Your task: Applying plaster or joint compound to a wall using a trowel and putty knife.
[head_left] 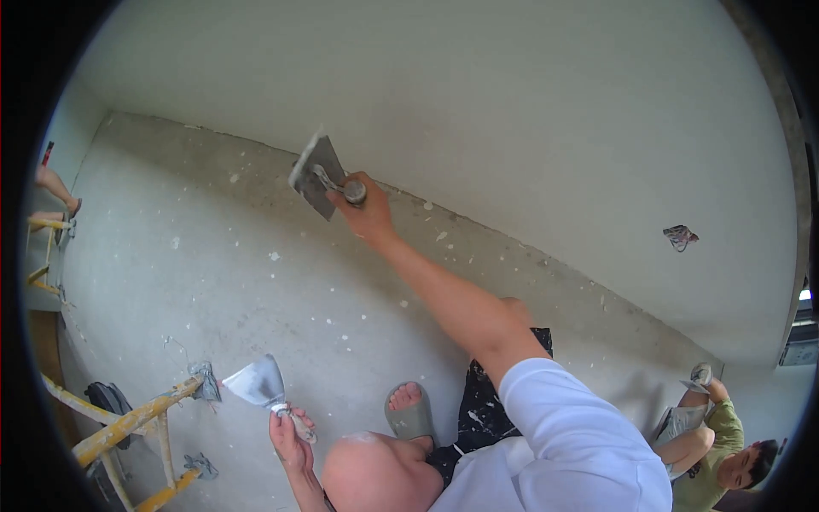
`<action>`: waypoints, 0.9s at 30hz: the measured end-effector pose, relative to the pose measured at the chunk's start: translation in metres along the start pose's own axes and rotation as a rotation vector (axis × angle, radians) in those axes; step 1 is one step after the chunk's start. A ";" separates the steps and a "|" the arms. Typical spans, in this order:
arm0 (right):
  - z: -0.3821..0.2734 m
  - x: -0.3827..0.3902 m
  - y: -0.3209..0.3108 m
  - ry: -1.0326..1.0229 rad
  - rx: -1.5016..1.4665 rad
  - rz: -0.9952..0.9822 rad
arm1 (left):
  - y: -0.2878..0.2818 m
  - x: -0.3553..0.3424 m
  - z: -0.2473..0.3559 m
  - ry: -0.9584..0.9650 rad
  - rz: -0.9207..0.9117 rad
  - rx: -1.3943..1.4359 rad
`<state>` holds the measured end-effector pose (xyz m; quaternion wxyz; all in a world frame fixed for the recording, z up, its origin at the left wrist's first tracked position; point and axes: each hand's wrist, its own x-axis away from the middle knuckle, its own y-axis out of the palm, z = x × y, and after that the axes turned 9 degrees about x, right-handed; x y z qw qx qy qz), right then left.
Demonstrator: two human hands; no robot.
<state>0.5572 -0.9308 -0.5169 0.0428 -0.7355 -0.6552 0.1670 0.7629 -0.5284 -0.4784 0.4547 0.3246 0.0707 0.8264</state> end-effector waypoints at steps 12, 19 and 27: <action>-0.046 0.088 -0.278 0.465 -0.991 -0.044 | 0.146 -0.094 -0.028 -0.510 -0.848 0.000; -0.096 0.087 -0.247 0.123 -0.286 -0.726 | 0.185 -0.086 -0.015 -0.460 -1.015 -0.282; -0.080 0.104 -0.240 -0.160 0.837 -0.421 | 0.130 -0.071 0.035 -0.162 -0.553 -0.267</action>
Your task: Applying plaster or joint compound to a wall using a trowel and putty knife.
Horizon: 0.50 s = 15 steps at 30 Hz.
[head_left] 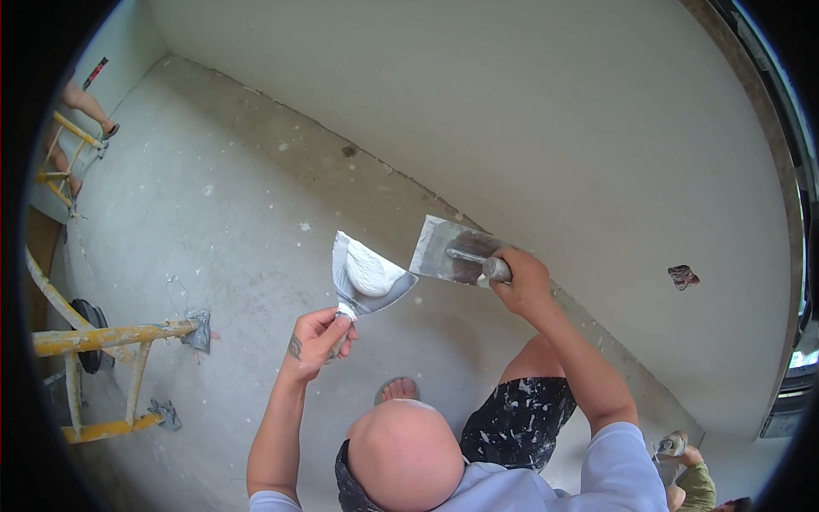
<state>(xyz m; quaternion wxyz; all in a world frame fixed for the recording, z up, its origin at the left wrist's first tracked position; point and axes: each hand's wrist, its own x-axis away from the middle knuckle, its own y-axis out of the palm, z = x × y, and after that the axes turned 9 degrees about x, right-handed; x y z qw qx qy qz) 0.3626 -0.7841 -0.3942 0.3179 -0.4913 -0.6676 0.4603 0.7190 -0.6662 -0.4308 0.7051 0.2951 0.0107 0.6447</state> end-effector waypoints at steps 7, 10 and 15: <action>-0.035 0.016 0.004 -0.313 0.363 0.278 | 0.030 -0.031 -0.014 0.113 0.273 -0.222; -0.034 0.018 0.009 -0.330 0.384 0.151 | 0.018 -0.053 -0.020 0.138 0.294 -0.134; -0.014 0.016 0.020 -0.006 0.315 0.054 | 0.016 -0.053 -0.027 0.100 0.283 0.014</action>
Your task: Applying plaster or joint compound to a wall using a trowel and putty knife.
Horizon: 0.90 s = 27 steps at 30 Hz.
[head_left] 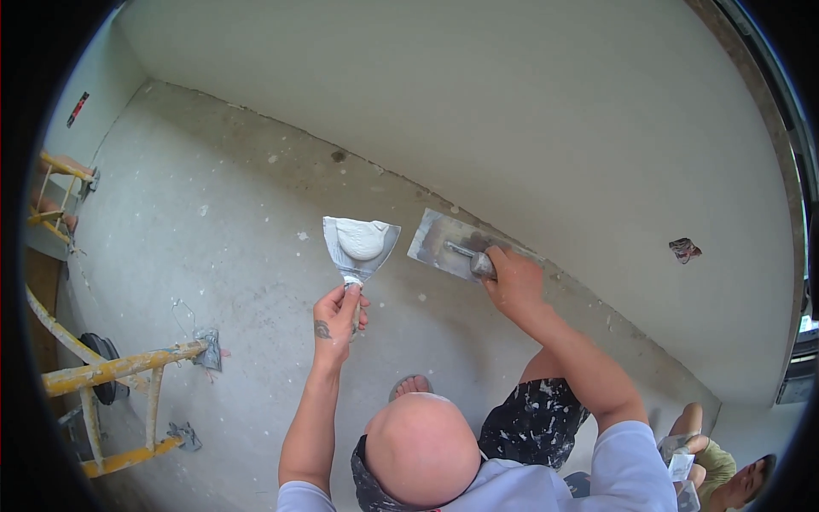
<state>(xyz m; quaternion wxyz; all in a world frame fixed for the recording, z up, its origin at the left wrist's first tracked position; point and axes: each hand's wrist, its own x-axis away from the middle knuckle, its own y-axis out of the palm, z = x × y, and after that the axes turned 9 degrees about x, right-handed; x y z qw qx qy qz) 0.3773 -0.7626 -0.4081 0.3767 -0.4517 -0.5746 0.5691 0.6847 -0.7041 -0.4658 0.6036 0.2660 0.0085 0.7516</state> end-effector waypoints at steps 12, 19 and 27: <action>-0.029 -0.002 0.002 -0.187 0.024 0.200 | 0.031 -0.017 -0.010 0.112 0.081 -0.040; 0.013 -0.019 0.013 0.308 -0.942 -0.454 | -0.004 -0.052 -0.006 0.138 0.064 -0.039; -0.053 -0.022 -0.012 -0.290 -0.708 -0.174 | 0.017 -0.060 0.023 0.526 -0.035 -0.403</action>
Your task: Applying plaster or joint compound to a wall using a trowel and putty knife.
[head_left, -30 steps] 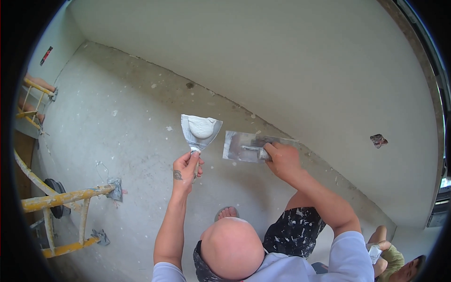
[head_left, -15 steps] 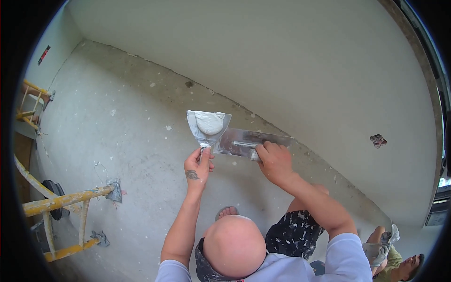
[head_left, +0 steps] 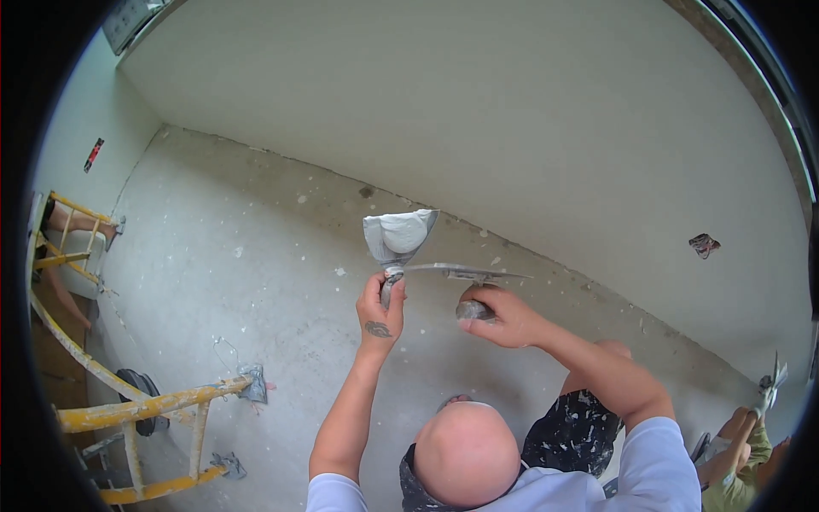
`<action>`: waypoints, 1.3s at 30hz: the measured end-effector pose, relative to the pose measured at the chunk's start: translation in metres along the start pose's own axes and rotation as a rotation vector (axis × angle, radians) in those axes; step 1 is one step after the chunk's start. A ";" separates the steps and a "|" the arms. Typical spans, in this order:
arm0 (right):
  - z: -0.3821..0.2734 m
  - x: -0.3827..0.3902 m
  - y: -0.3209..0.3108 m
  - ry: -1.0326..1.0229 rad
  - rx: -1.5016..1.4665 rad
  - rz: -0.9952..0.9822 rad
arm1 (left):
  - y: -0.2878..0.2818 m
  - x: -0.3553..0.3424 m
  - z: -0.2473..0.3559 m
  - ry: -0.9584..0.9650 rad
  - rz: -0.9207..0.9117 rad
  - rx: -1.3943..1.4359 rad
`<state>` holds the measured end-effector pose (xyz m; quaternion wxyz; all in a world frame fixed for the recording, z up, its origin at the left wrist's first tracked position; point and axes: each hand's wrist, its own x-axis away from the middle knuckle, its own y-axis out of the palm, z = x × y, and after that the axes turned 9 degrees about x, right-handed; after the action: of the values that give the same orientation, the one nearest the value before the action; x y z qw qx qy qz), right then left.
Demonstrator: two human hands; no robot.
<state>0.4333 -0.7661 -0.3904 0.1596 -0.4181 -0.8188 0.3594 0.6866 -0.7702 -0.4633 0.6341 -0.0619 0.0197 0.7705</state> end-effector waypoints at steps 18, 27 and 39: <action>0.023 0.050 -0.066 -0.082 0.306 0.269 | -0.017 -0.001 -0.044 0.282 -0.073 -0.373; 0.149 0.203 -0.138 0.425 0.643 0.602 | 0.080 0.042 -0.141 -0.147 -0.236 -0.103; 0.347 0.505 -0.006 1.073 0.480 0.747 | 0.131 0.005 -0.175 -0.514 -0.275 -0.167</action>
<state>-0.0685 -0.5226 -0.6457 0.4958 -0.7448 -0.3259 0.3053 0.5701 -0.8100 -0.6438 0.7093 0.0810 -0.2135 0.6668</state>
